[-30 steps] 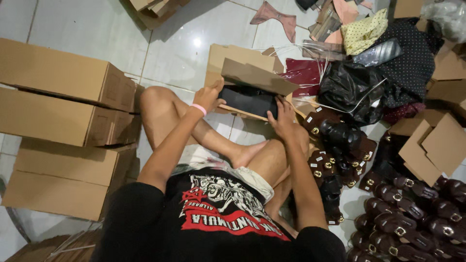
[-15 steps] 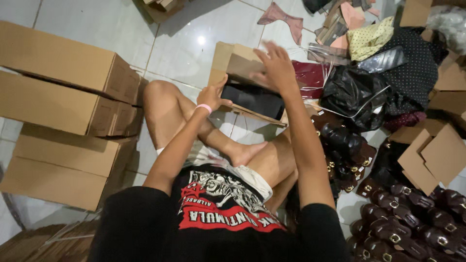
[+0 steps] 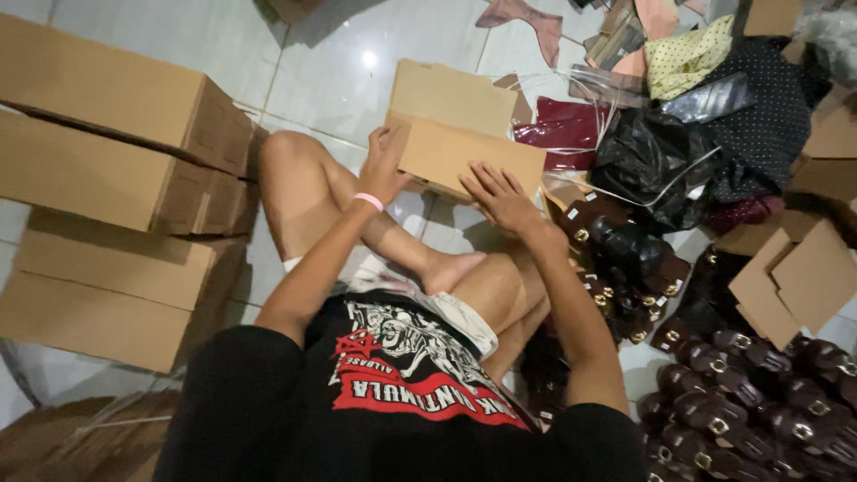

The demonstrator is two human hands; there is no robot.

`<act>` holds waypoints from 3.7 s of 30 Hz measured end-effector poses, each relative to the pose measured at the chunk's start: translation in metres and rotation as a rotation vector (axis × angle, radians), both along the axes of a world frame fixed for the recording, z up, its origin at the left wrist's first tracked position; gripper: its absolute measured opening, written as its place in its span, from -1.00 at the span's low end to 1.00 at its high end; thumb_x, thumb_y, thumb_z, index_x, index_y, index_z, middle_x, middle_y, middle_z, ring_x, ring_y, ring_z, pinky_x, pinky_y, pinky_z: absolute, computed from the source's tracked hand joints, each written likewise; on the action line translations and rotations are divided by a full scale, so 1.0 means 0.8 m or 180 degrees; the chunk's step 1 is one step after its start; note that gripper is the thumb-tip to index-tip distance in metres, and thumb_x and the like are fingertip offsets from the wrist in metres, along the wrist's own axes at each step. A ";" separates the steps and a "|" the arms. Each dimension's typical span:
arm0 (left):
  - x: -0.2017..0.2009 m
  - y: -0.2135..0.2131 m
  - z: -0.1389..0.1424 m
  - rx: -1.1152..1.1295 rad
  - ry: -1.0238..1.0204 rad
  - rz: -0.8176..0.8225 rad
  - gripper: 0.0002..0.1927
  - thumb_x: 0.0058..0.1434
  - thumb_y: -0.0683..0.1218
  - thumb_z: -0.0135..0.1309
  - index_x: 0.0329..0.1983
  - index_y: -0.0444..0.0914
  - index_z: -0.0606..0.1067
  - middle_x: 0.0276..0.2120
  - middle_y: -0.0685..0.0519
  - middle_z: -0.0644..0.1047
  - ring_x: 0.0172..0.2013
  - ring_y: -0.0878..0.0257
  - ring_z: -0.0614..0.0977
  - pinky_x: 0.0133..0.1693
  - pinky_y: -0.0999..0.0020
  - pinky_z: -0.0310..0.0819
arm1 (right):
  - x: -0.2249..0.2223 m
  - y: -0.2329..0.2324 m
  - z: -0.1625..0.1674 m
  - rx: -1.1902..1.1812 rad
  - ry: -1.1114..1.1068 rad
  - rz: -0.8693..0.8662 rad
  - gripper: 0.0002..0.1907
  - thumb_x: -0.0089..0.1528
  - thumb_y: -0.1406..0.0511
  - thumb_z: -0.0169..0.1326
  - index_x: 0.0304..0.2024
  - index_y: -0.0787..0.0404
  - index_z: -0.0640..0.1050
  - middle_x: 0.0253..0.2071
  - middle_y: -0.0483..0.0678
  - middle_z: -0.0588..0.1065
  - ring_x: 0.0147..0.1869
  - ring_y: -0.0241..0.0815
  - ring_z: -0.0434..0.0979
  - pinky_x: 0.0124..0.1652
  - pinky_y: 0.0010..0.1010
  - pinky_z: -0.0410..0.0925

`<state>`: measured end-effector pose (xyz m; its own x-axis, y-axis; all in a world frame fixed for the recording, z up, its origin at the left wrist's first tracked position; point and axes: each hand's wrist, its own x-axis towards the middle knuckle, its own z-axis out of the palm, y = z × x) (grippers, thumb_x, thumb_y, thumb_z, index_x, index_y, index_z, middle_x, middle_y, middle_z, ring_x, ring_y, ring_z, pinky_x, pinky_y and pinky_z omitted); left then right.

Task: The person sits on the floor and packs brown sandals into small cardboard boxes. They place each pair into a box, close the lid, and stack the finished boxes to the side. The process is repeated for multiple pairs of sandals.

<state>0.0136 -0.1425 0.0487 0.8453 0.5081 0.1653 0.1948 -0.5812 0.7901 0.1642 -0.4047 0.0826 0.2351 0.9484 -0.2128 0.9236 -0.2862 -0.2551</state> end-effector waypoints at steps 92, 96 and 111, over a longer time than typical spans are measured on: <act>-0.388 0.106 0.119 0.0134 -0.2516 0.4146 -0.41 0.61 0.09 -0.19 0.57 -0.31 0.17 0.55 -0.10 0.19 0.57 0.02 0.16 0.57 0.15 -0.06 | -0.234 0.076 -0.025 0.1151 0.4374 -0.1043 -0.73 0.35 0.39 0.10 0.10 0.29 0.47 -0.06 -0.09 0.48 0.04 -0.31 0.46 0.05 -0.47 0.34; -0.272 0.074 0.159 0.1241 -0.1864 0.2445 -0.72 0.44 -0.15 0.08 0.19 -0.20 0.43 0.26 0.09 0.44 0.35 0.08 0.43 0.38 0.14 0.23 | -0.215 0.058 -0.050 0.1244 0.3986 -0.1506 -0.78 0.37 0.35 0.10 0.06 0.26 0.48 -0.07 -0.11 0.47 -0.01 -0.31 0.47 -0.03 -0.47 0.39; 0.068 0.039 -0.015 0.3689 -0.0458 -0.2498 -0.61 0.09 0.01 0.09 0.04 0.05 0.53 0.18 0.15 0.42 0.20 0.12 0.42 0.13 0.08 0.38 | -0.194 -0.001 -0.069 0.1626 0.2525 -0.2547 -0.67 0.28 0.27 0.16 0.07 0.23 0.53 0.01 0.02 0.55 0.08 -0.15 0.57 0.03 -0.35 0.46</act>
<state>0.0683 -0.1114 0.0366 0.7813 -0.5640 0.2674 -0.5200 -0.8251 -0.2210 0.0090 -0.4058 0.0276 0.7617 0.6134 -0.2087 0.0738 -0.4021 -0.9126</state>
